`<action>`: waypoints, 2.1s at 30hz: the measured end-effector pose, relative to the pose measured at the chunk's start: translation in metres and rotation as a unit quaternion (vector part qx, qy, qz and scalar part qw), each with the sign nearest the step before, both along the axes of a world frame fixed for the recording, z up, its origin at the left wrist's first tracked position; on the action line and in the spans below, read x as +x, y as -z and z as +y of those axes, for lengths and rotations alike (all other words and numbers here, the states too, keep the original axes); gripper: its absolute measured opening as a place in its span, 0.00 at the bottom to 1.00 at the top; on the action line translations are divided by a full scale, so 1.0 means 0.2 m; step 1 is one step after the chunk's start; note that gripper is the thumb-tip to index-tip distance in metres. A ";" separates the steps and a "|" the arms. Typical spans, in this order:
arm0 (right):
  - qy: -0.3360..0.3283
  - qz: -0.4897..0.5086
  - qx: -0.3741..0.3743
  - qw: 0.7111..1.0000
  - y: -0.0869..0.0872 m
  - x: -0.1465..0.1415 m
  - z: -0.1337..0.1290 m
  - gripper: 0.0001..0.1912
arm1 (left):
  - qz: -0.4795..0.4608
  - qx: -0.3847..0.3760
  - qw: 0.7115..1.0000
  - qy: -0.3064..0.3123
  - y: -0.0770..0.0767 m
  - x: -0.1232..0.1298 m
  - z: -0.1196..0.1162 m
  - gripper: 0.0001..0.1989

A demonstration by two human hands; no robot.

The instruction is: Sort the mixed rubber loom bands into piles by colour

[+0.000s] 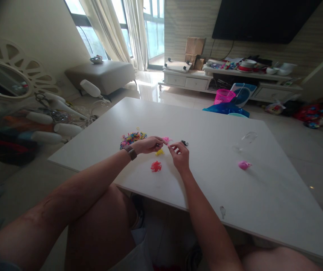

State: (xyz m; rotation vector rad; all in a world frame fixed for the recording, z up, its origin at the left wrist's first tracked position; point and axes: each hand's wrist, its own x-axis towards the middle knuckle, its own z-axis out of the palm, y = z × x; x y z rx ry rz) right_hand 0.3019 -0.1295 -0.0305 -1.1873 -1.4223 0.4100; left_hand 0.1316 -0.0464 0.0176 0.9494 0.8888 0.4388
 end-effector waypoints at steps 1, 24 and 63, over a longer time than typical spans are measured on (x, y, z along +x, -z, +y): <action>0.001 -0.001 -0.001 1.000 0.00 0.00 0.00 0.10 | -0.007 -0.002 1.000 0.003 0.00 0.00 0.00 0.06; 0.040 0.018 -0.051 0.998 0.05 0.01 0.03 0.11 | 0.183 0.176 0.946 -0.202 0.09 -0.04 0.12 0.08; -0.047 -0.049 -0.062 0.996 0.03 0.01 0.00 0.12 | 0.015 0.042 0.988 0.146 -0.02 0.09 -0.08 0.26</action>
